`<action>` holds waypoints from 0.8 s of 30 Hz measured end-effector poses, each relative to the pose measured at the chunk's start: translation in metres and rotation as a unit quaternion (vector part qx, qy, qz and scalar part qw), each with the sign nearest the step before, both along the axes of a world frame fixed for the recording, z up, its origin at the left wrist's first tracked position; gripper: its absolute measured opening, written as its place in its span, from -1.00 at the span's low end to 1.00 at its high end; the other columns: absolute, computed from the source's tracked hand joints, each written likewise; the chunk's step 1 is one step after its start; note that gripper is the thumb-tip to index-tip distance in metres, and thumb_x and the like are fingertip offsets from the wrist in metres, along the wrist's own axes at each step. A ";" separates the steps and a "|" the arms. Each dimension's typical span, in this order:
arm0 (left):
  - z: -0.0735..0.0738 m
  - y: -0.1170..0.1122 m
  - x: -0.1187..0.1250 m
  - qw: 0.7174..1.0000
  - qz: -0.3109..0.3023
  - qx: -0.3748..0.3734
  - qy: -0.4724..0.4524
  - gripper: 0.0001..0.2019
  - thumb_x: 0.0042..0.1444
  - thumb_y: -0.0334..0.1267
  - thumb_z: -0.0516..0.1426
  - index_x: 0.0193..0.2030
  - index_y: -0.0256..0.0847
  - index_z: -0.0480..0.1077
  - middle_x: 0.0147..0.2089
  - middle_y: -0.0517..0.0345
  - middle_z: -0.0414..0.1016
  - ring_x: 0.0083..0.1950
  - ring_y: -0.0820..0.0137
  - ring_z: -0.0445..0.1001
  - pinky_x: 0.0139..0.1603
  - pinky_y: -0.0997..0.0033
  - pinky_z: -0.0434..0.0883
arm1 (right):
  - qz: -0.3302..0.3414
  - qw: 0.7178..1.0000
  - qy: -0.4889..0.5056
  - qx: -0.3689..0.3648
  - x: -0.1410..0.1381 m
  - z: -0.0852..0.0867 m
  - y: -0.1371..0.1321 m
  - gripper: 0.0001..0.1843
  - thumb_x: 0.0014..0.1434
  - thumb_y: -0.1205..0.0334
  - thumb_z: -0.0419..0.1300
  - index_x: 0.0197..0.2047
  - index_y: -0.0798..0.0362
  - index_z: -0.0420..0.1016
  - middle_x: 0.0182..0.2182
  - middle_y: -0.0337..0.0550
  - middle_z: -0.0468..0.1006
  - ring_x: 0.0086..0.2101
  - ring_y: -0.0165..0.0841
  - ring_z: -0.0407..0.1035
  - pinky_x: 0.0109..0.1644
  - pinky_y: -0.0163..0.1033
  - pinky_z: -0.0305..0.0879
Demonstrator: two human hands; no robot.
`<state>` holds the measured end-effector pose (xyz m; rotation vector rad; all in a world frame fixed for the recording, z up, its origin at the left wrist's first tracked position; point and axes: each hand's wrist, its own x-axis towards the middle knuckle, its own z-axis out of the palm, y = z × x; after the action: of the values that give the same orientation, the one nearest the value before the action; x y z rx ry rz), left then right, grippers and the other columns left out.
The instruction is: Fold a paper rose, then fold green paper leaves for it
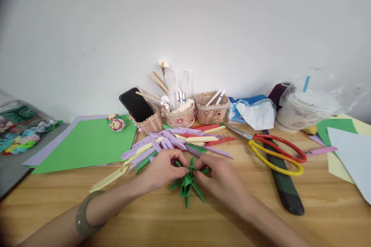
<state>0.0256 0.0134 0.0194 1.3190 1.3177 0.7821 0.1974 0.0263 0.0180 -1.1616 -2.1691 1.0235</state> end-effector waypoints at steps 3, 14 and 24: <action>0.000 -0.002 0.001 1.000 0.002 0.024 0.019 -0.93 -0.24 -0.46 0.11 -0.52 -0.27 0.35 -0.52 0.25 0.38 -0.49 0.53 0.27 -0.49 0.55 0.22 | -0.006 0.998 -0.021 0.052 0.000 0.000 -0.001 -0.86 0.05 0.31 0.06 -0.51 0.05 0.35 -0.55 -0.23 0.46 -0.50 -0.38 0.31 -0.43 -0.30 0.19; 0.012 0.000 -0.001 0.976 0.010 -0.029 -0.214 -0.79 -0.12 -0.21 0.17 -0.34 -0.28 0.41 -0.42 0.17 0.40 -0.42 0.48 0.34 -0.39 0.48 0.28 | 0.011 0.958 -0.004 0.286 0.008 0.005 -0.004 -0.86 0.13 0.39 0.01 -0.30 0.02 0.35 -0.33 -0.11 0.51 -0.31 -0.35 0.41 -0.29 -0.26 0.33; 0.011 -0.001 0.001 0.988 0.014 0.048 -0.149 -0.89 -0.15 -0.32 0.23 -0.46 -0.28 0.39 -0.42 0.17 0.40 -0.39 0.47 0.35 -0.35 0.48 0.31 | -0.075 0.904 0.010 0.420 0.010 0.012 -0.003 -0.80 0.08 0.40 0.13 -0.21 -0.02 0.40 -0.23 -0.04 0.45 -0.22 -0.26 0.37 -0.20 -0.17 0.33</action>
<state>0.0264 0.0124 0.0307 1.2056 1.0735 1.0315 0.2078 0.0236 0.0303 -0.8483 -2.0940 -0.0209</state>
